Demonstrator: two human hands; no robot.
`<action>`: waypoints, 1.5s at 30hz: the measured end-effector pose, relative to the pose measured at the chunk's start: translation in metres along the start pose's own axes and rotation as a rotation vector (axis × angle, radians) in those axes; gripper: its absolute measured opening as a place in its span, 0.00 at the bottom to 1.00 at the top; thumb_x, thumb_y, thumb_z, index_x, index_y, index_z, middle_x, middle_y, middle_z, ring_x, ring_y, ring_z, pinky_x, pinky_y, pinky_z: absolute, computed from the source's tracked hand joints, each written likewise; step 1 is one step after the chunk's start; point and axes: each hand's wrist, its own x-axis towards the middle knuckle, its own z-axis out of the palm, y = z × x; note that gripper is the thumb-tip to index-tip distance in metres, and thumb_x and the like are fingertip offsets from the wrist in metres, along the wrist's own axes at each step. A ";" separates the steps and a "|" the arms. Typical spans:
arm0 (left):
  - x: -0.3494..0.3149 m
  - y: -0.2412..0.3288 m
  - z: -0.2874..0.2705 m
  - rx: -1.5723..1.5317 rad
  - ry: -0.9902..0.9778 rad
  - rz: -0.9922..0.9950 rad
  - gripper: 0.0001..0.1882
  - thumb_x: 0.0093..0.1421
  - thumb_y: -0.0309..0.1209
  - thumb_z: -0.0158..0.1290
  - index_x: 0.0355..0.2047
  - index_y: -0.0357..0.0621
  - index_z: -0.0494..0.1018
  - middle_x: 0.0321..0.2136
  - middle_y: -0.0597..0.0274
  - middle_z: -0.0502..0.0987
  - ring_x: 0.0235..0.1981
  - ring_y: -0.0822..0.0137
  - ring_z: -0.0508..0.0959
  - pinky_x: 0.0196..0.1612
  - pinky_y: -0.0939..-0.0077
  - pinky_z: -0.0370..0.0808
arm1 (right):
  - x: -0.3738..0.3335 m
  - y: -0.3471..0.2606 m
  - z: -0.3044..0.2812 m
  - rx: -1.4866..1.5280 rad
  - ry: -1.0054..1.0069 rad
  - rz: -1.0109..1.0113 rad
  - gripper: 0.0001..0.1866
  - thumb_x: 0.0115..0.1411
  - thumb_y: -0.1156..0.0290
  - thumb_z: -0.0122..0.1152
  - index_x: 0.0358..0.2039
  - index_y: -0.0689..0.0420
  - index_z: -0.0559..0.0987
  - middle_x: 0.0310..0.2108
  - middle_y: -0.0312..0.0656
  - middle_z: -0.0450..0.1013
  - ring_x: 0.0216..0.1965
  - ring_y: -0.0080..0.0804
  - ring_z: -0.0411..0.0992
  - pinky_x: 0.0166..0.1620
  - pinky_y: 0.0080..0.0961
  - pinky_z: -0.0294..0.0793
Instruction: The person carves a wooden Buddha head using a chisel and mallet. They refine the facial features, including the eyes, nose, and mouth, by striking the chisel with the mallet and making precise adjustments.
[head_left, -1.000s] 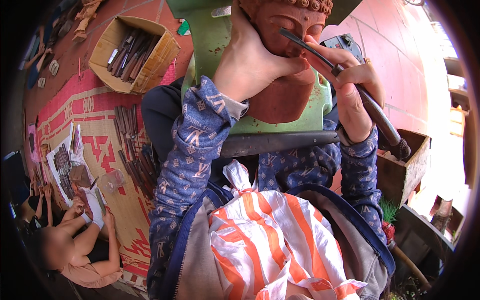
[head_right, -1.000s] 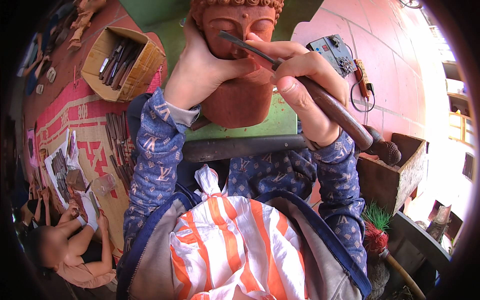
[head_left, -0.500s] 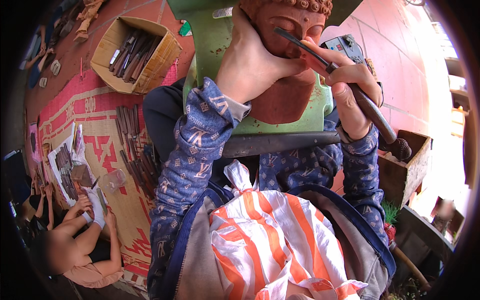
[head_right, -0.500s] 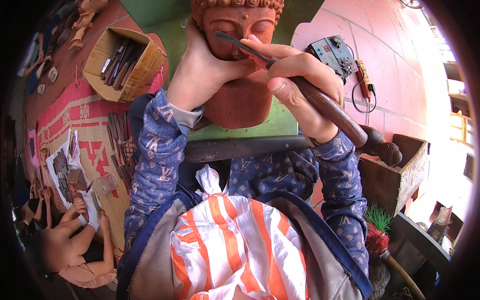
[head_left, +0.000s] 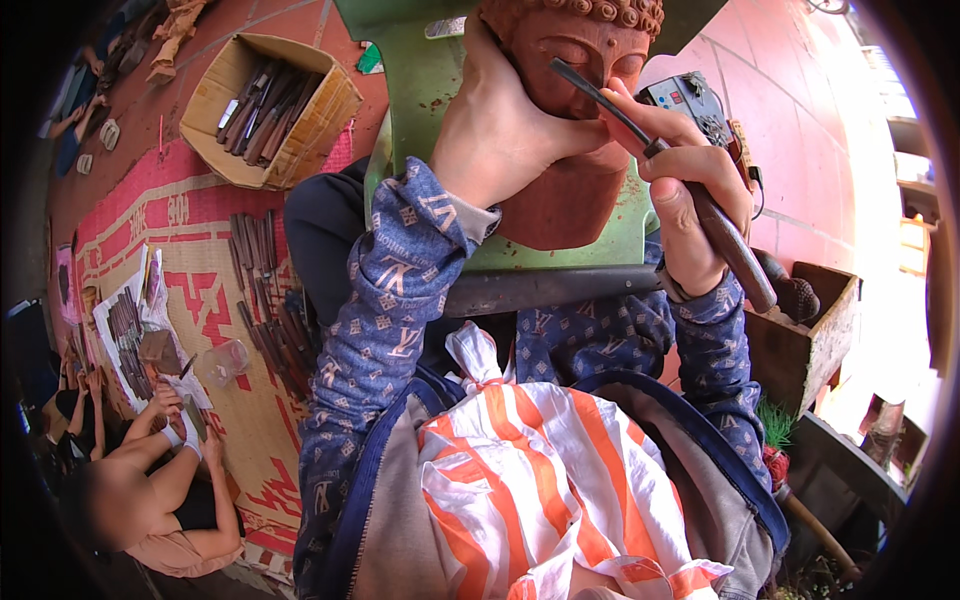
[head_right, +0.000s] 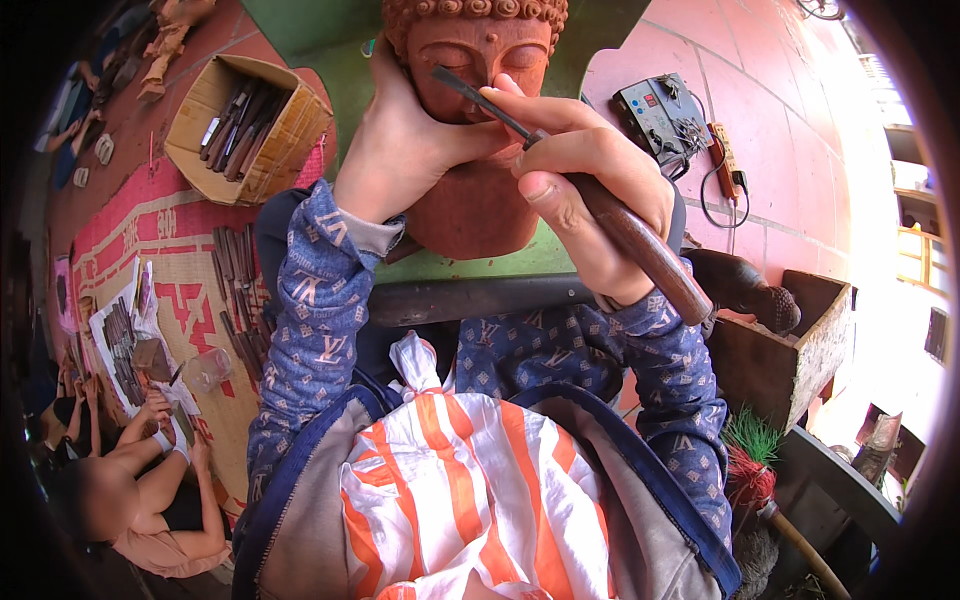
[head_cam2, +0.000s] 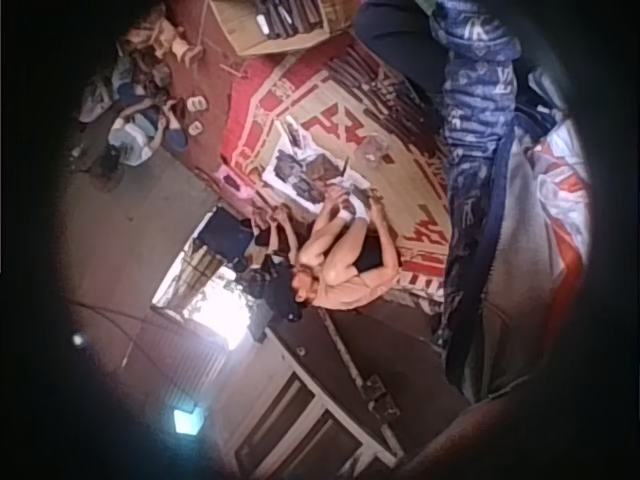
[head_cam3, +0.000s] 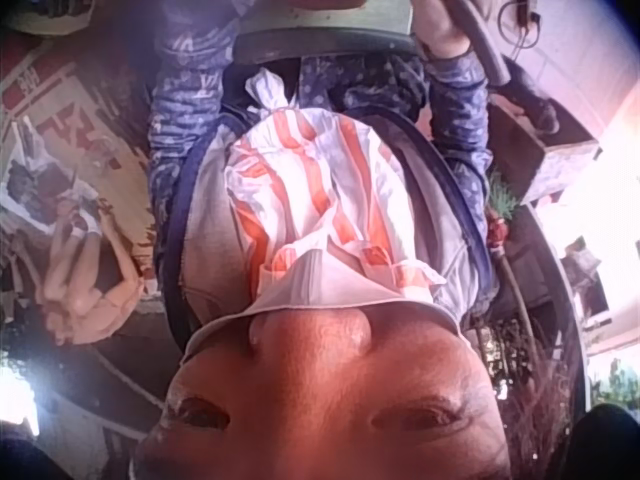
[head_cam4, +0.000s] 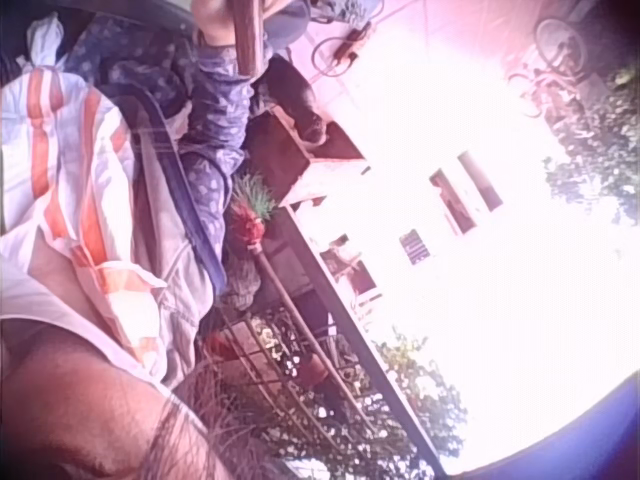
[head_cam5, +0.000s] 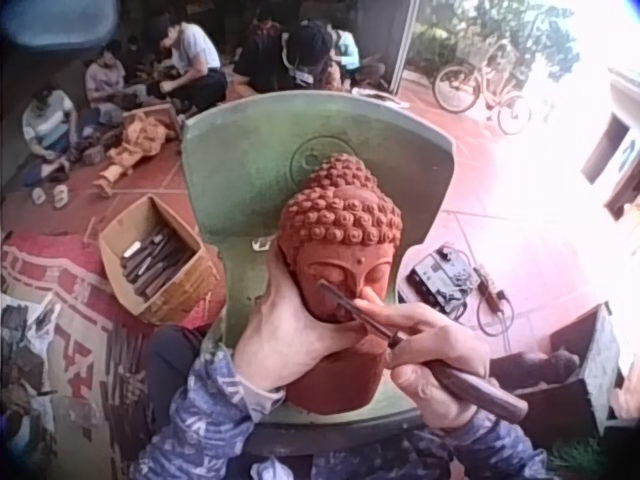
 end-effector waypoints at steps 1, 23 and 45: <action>0.000 0.000 0.000 0.004 0.005 0.011 0.63 0.37 0.38 0.71 0.58 0.21 0.36 0.47 0.32 0.69 0.47 0.44 0.75 0.46 0.63 0.75 | 0.000 0.000 0.000 0.000 0.006 0.004 0.10 0.59 0.68 0.59 0.32 0.63 0.74 0.47 0.60 0.72 0.44 0.41 0.75 0.47 0.31 0.73; 0.003 -0.016 0.004 -0.104 -0.015 0.089 0.55 0.38 0.34 0.71 0.53 0.20 0.44 0.47 0.39 0.68 0.48 0.55 0.74 0.47 0.69 0.75 | -0.001 -0.004 0.006 0.026 0.062 0.038 0.10 0.60 0.68 0.58 0.33 0.63 0.74 0.47 0.61 0.73 0.44 0.37 0.74 0.47 0.29 0.71; 0.000 -0.018 0.003 -0.018 -0.008 0.081 0.60 0.39 0.37 0.70 0.55 0.15 0.38 0.48 0.35 0.68 0.49 0.53 0.74 0.48 0.69 0.74 | 0.007 -0.010 -0.011 0.194 0.019 0.234 0.09 0.62 0.70 0.56 0.32 0.64 0.73 0.45 0.58 0.74 0.43 0.33 0.74 0.49 0.27 0.70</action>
